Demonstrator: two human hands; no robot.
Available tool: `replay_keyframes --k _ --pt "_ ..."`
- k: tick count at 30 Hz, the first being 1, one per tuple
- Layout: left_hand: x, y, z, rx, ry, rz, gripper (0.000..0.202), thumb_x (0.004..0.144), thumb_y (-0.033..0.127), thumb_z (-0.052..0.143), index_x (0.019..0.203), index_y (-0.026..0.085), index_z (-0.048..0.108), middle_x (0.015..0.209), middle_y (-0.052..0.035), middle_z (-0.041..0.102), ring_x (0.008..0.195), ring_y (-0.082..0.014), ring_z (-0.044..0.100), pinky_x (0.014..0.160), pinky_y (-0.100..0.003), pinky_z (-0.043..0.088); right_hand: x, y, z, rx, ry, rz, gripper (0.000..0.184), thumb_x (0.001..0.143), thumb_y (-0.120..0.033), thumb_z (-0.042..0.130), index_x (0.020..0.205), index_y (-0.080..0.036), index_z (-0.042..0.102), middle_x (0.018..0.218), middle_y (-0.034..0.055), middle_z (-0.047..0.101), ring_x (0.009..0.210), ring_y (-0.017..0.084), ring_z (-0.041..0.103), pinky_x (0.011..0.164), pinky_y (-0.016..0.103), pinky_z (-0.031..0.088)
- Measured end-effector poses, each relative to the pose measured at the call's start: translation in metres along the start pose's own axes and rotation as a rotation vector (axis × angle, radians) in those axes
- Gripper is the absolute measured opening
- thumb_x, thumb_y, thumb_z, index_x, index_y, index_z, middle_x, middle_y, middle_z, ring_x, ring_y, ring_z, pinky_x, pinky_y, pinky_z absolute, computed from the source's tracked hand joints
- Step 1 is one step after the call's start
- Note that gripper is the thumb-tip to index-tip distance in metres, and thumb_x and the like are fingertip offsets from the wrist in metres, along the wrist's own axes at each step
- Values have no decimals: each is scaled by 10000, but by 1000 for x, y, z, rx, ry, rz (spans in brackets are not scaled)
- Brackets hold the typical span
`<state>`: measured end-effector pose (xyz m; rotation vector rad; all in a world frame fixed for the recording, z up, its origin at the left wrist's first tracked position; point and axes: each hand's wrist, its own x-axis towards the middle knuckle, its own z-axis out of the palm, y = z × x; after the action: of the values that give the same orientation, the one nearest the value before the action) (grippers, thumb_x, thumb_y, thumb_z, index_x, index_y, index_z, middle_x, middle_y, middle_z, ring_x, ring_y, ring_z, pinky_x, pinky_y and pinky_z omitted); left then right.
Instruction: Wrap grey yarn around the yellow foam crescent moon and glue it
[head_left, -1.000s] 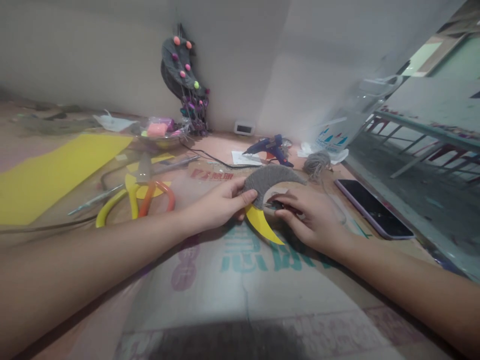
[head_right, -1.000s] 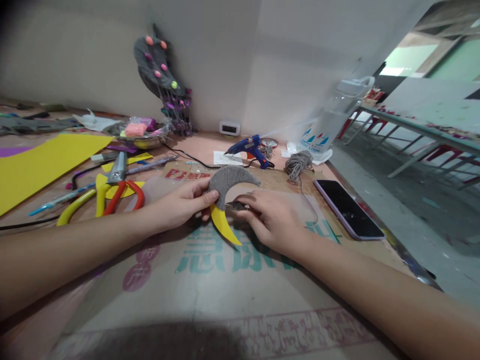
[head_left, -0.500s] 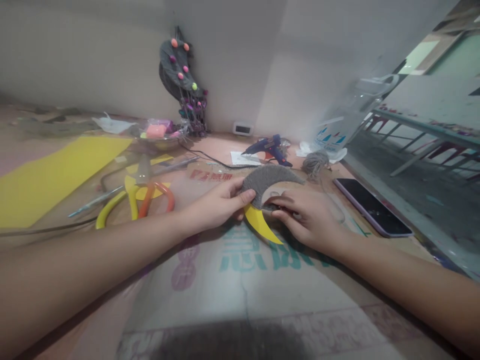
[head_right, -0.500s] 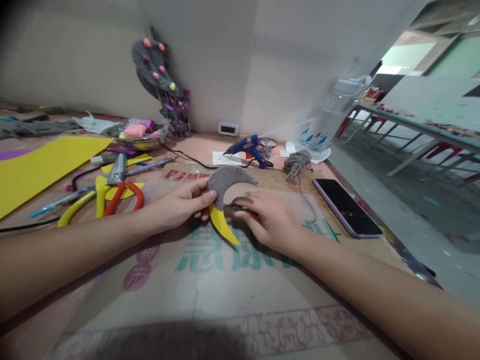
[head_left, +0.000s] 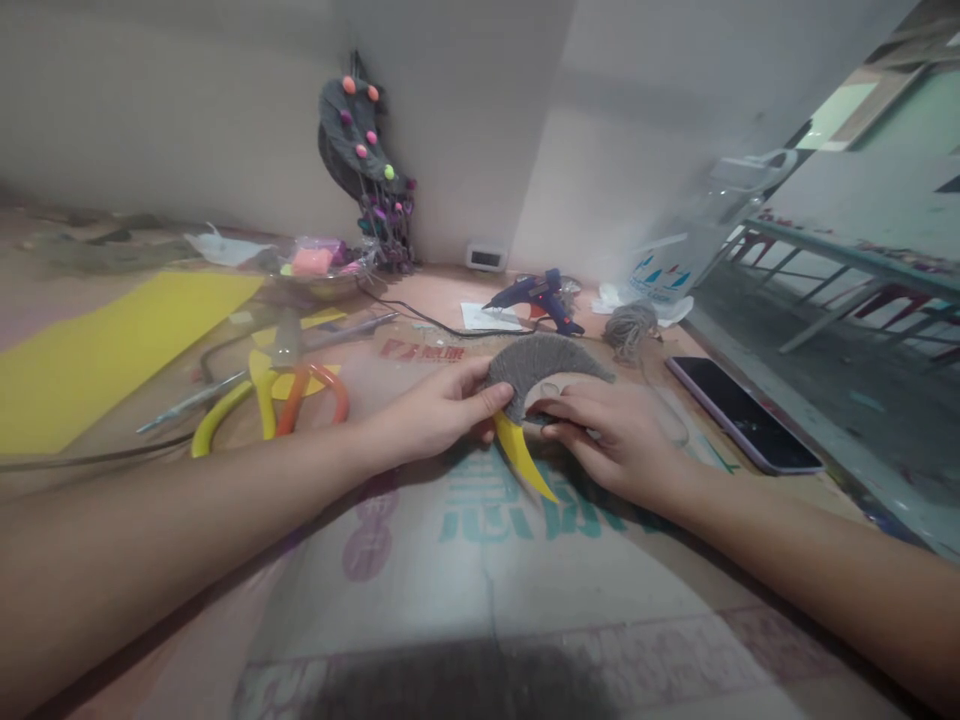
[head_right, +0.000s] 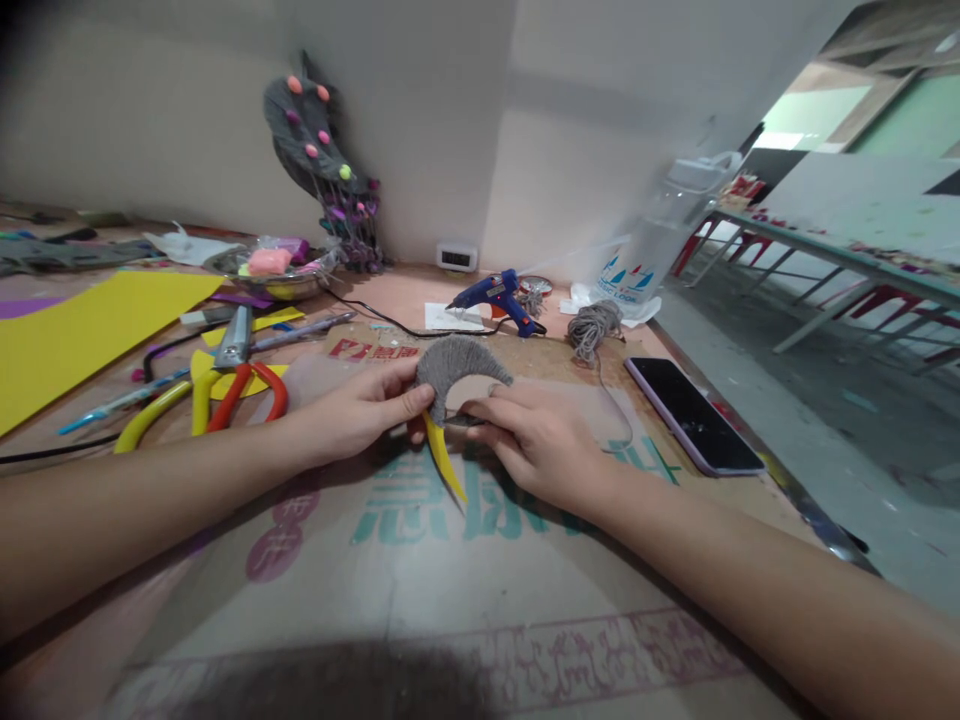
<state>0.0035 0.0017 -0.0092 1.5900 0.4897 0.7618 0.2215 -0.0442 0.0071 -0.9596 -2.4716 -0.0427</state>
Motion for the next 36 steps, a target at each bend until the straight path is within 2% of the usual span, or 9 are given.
replay_keyframes --k 7,11,28,36 --pt "0 -1 0 8 3 -3 282 900 401 535 1041 159 563 762 20 530 558 -72 509 524 -218 411 -2 3 2 12 31 16 208 915 -174 475 1038 -138 639 823 85 672 771 200 620 674 312 445" --pt "-1 0 -1 17 6 -5 286 903 407 528 1038 158 562 751 22 524 561 -74 505 525 -214 409 -2 2 1 -3 31 27 197 919 -215 490 1022 -152 645 785 67 663 721 186 595 642 299 425" --pt "-1 1 0 26 10 -2 247 889 400 547 942 158 547 748 22 519 567 -76 499 529 -210 422 -1 3 0 15 42 14 209 911 -202 490 1030 -151 655 809 71 668 727 180 591 653 292 449" --pt "-1 1 0 8 -4 12 249 885 393 559 980 163 577 756 18 524 573 -76 502 525 -208 422 -2 3 1 16 54 0 207 920 -226 488 1022 -157 655 795 67 670 725 185 595 642 296 441"
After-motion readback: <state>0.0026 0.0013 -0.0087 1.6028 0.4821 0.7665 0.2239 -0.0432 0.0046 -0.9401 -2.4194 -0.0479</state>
